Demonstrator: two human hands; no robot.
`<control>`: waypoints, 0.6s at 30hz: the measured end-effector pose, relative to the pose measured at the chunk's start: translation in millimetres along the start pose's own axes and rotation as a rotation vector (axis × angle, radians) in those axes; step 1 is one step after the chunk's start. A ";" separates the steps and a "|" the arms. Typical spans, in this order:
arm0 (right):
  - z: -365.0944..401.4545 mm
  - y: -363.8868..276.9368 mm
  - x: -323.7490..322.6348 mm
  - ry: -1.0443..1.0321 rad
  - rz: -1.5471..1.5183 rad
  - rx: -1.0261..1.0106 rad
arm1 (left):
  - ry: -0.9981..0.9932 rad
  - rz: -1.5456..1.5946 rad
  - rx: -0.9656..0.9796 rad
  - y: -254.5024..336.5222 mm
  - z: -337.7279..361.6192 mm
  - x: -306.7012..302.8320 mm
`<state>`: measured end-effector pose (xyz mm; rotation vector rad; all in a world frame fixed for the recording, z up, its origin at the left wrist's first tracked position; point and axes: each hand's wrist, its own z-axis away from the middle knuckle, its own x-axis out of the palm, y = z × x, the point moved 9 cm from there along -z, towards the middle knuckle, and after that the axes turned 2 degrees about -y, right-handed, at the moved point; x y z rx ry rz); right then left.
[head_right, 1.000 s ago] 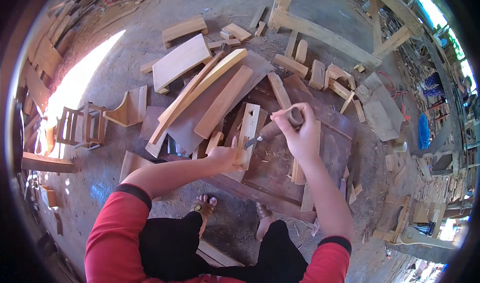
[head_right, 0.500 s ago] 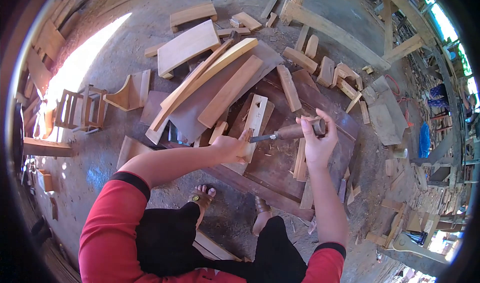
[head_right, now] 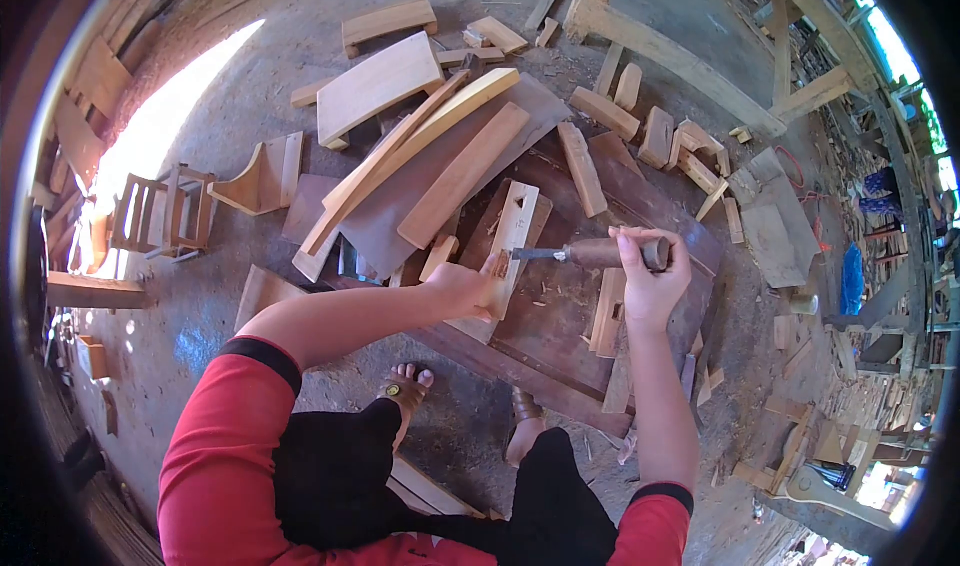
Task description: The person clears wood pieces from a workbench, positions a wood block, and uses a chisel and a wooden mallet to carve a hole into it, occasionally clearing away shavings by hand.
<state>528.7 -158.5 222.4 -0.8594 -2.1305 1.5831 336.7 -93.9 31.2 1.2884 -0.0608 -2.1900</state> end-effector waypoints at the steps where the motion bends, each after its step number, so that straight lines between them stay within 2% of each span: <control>1: 0.2 -3.8 0.7 -0.010 -0.002 -0.030 | -0.007 0.001 0.004 -0.1 0.1 1.1; 4: 3.3 -5.0 3.1 -0.020 -0.024 -0.027 | 0.047 -0.038 0.034 0.6 -2.1 2.3; 7: 6.2 2.1 4.7 -0.042 0.080 -0.072 | 0.050 -0.033 0.018 -0.6 -3.9 4.1; 14: 9.5 4.5 10.6 -0.046 0.116 -0.022 | 0.025 -0.058 0.010 1.1 -2.2 1.8; 18: 11.2 -2.7 19.4 -0.146 0.233 -0.103 | -0.018 -0.025 -0.014 -1.2 -2.4 3.4</control>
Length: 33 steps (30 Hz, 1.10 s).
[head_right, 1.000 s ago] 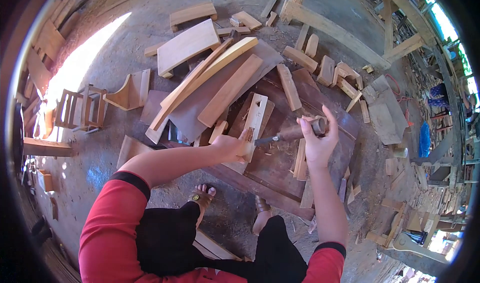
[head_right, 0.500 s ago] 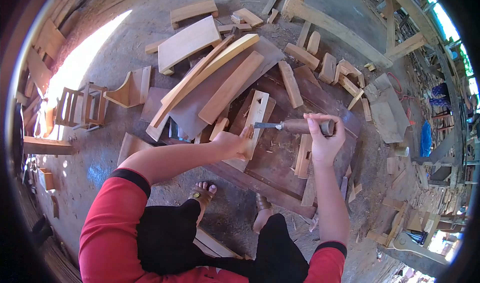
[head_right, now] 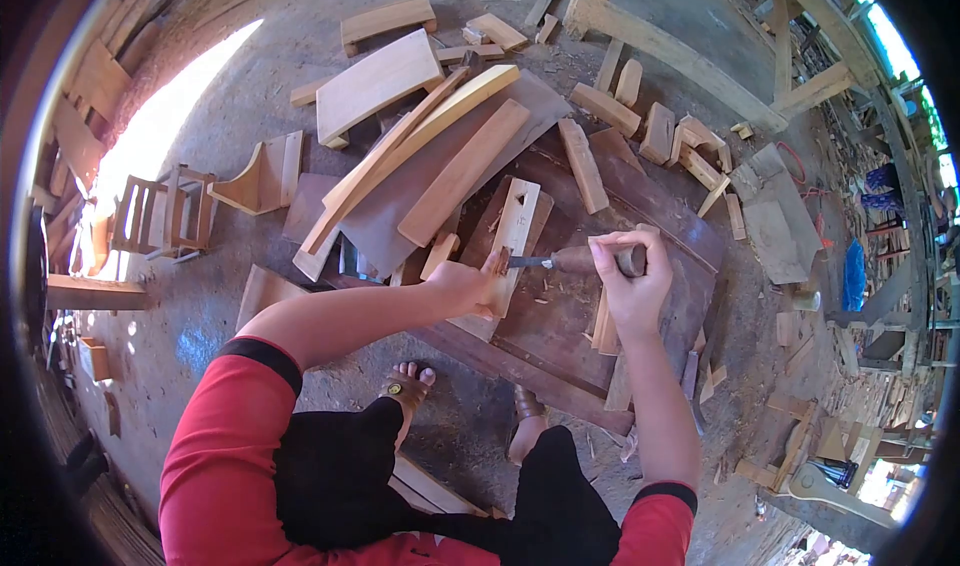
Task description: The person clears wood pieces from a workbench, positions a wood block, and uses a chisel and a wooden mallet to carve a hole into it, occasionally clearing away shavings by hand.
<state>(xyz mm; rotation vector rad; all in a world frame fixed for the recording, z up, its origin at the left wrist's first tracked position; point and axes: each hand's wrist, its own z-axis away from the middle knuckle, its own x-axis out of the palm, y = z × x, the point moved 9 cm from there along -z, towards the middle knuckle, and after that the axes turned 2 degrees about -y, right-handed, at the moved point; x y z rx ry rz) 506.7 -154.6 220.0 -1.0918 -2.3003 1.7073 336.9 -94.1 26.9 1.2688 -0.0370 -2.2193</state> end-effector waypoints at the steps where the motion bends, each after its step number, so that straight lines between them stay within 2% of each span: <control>1: -0.2 -6.5 4.2 -0.037 0.017 -0.027 | 0.005 0.002 0.002 0.2 -0.2 0.0; 11: -1.8 -36.1 34.4 -0.152 0.071 -0.070 | 0.029 0.015 0.026 0.6 -3.2 3.6; 14: -4.8 -14.1 24.6 -0.044 0.039 0.021 | 0.012 0.022 0.017 0.3 -0.7 0.4; 16: -4.0 19.1 10.2 0.058 -0.087 0.248 | 0.006 0.020 0.010 0.2 -0.4 1.0; 17: -3.8 29.6 3.4 0.088 -0.034 0.278 | 0.004 0.023 0.011 0.9 -0.6 1.3; 24: 6.5 47.5 -17.5 0.213 -0.106 0.253 | -0.023 0.002 -0.005 2.9 1.4 -3.9; 26: 17.2 57.5 -22.0 0.262 -0.222 0.474 | -0.036 0.009 -0.017 2.4 2.0 -3.2; 27: 18.9 58.6 -24.8 0.264 -0.223 0.474 | -0.026 0.006 -0.015 2.4 1.5 -2.9; 29: 29.0 72.2 -34.3 0.309 -0.225 0.603 | -0.018 0.000 -0.012 2.8 -0.3 -1.7; 30: 31.5 73.0 -37.7 0.311 -0.227 0.604 | -0.018 0.007 -0.009 3.5 -0.2 -2.2; 32: 25.5 59.2 -31.9 0.176 -0.248 0.429 | -0.021 0.011 -0.010 1.8 -1.5 -0.4; 33: 28.2 55.7 -31.3 0.178 -0.251 0.434 | 0.000 0.009 -0.006 1.3 -2.3 -0.6</control>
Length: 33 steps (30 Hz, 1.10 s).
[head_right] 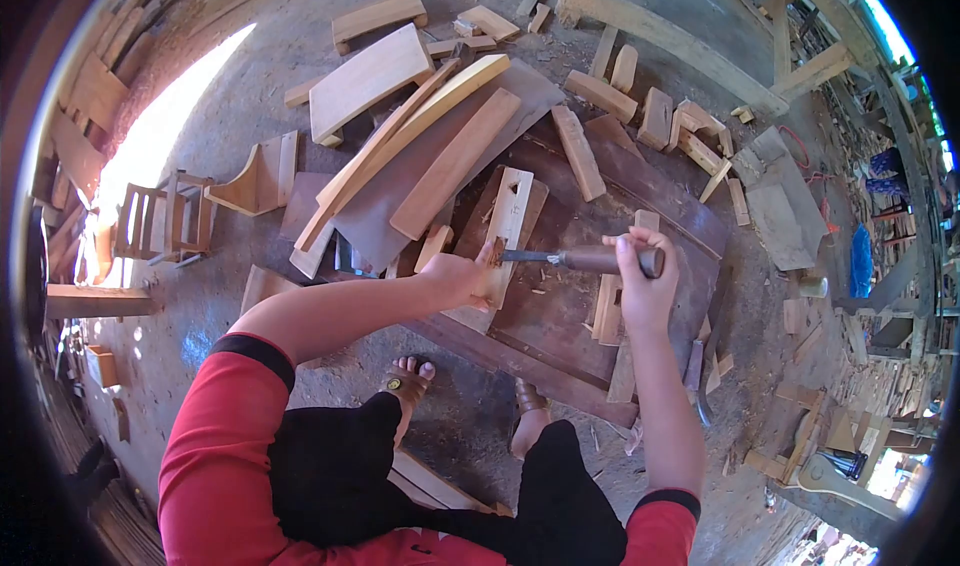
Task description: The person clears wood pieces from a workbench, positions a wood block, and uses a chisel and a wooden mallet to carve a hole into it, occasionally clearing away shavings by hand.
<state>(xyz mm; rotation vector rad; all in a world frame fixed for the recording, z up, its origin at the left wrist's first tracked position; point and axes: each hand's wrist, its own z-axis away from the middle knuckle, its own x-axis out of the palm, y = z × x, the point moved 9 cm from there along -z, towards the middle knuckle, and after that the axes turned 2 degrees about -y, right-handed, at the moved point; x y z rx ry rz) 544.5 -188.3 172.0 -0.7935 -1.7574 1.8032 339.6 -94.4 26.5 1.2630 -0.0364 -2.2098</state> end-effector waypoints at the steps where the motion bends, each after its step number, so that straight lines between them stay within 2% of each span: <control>1: 5.7 -15.4 12.8 -0.109 0.070 -0.109 | 0.021 -0.002 0.005 -0.1 -0.4 -0.1; 2: 12.8 -29.8 26.4 -0.217 0.139 -0.220 | 0.017 -0.005 0.005 -0.2 -1.3 1.4; 3: 16.3 -33.9 29.1 -0.214 0.137 -0.220 | 0.007 -0.008 -0.003 0.5 0.0 -0.9; 5: 28.1 -43.2 48.9 -0.345 0.262 -0.280 | -0.004 -0.011 -0.010 -0.1 0.6 -0.3; 11: 46.2 -61.7 76.0 -0.313 0.327 -0.344 | 0.011 -0.012 0.001 0.1 -1.0 1.5; 14: 38.0 -70.9 79.6 -0.195 0.469 -0.458 | 0.010 -0.037 0.000 -0.3 -0.4 1.2; 25: 8.5 -46.4 66.6 -0.062 0.412 -0.291 | 0.039 -0.015 0.014 -0.3 -0.2 2.2; 27: 5.1 -40.8 58.9 -0.041 0.257 -0.210 | 0.025 -0.013 -0.004 0.5 3.2 0.0; 29: 11.5 -42.1 60.9 -0.046 0.214 -0.216 | 0.012 -0.010 -0.022 0.4 4.4 -0.4; 33: 19.5 -45.5 60.0 0.014 0.318 -0.279 | 0.049 -0.002 -0.015 1.8 6.6 -2.0</control>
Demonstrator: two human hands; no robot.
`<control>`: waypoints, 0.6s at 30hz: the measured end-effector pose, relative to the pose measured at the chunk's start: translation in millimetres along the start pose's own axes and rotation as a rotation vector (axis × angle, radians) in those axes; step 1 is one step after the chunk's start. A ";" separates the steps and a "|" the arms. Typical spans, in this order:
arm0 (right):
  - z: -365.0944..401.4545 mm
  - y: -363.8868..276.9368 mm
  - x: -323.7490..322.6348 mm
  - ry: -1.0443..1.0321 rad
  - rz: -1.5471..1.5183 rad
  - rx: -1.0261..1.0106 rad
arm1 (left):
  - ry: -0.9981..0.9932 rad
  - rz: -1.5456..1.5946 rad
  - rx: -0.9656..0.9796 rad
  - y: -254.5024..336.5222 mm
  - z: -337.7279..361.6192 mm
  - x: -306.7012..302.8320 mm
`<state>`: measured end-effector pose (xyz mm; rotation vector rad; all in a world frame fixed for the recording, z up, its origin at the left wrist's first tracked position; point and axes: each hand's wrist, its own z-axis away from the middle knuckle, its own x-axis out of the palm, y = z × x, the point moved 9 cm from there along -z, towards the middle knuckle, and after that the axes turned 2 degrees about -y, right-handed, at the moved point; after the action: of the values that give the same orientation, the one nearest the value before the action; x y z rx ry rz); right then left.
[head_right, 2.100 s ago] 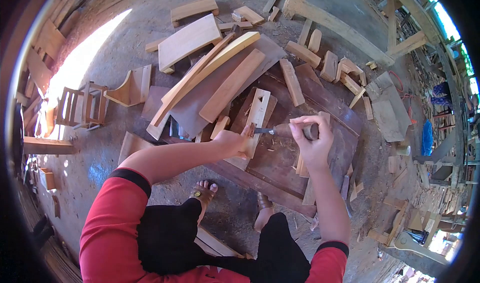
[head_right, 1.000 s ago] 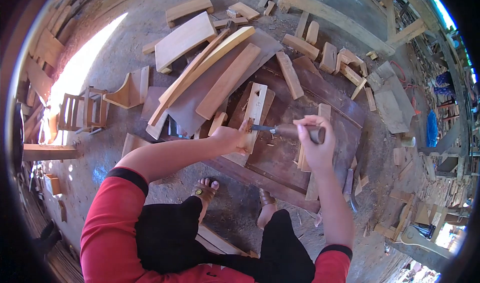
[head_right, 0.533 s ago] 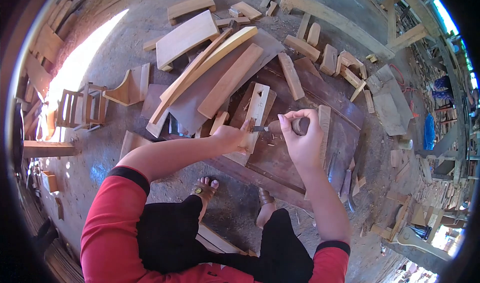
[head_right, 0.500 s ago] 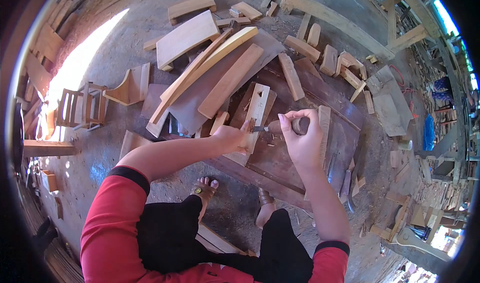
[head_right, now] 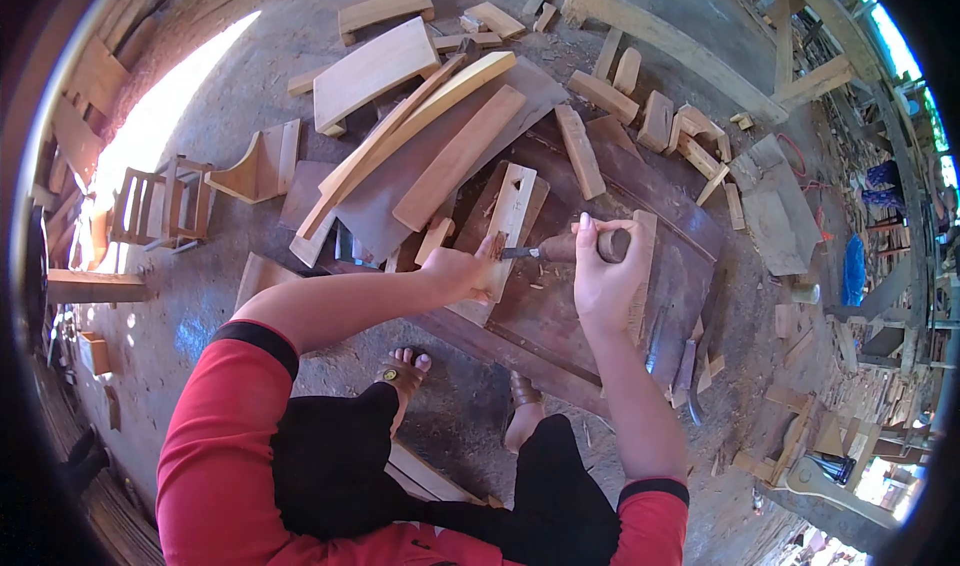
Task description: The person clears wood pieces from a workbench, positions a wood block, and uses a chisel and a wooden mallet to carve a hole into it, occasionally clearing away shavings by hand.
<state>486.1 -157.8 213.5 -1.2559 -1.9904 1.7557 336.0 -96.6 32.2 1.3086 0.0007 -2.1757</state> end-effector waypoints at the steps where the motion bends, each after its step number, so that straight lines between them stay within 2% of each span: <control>1: -0.3 1.0 -1.0 0.015 -0.023 0.012 | 0.011 0.022 -0.004 -0.1 0.6 -1.7; 12: -2.7 6.2 -6.1 0.026 -0.035 0.071 | 0.006 0.077 -0.040 1.9 3.0 -1.6; 18: -26.7 50.2 -27.3 0.052 -0.121 0.159 | -0.020 0.091 -0.041 1.9 3.1 -0.3</control>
<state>542.9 -161.2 186.1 -1.0961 -1.8183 1.7654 334.6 -98.9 34.6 1.2398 -0.0218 -2.1009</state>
